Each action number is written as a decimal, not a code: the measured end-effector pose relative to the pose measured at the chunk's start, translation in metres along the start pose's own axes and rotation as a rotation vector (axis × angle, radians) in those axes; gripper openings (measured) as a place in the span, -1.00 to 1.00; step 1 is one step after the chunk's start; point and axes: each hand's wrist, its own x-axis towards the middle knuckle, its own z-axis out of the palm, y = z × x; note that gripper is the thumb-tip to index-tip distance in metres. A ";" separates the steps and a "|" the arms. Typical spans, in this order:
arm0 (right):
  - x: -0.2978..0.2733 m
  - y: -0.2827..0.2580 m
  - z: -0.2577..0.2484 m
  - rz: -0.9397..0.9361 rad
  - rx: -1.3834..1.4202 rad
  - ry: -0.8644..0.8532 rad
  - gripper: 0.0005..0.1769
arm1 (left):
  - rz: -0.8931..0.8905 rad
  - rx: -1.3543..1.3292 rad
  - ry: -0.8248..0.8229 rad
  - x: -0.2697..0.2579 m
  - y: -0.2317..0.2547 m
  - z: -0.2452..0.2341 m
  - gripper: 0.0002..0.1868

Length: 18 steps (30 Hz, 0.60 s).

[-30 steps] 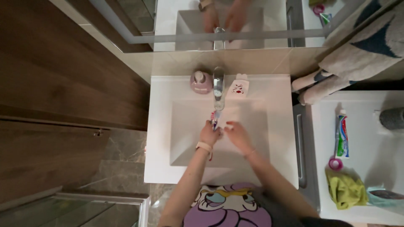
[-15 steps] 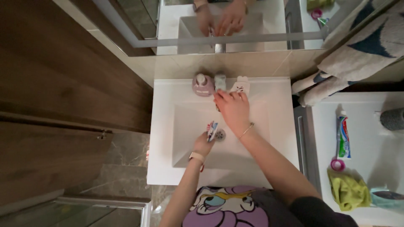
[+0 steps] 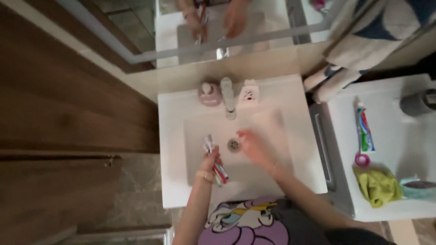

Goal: Cleaning a toothbrush holder and organizing toothbrushes and toothpaste at a bathroom sink

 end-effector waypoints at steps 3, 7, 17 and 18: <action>-0.038 0.019 0.050 0.434 0.229 -0.911 0.29 | 0.003 -0.173 0.084 0.015 -0.022 0.023 -0.53; -0.034 0.042 0.056 0.281 0.539 -0.784 0.09 | 0.036 -0.139 0.037 -0.002 -0.019 0.060 -0.64; -0.043 0.008 0.013 0.383 0.312 -0.428 -0.38 | 0.345 -0.279 -0.226 -0.052 0.043 0.104 -0.50; -0.047 0.015 0.027 0.384 0.314 -0.433 -0.38 | 0.342 -0.279 -0.222 -0.055 0.044 0.100 -0.50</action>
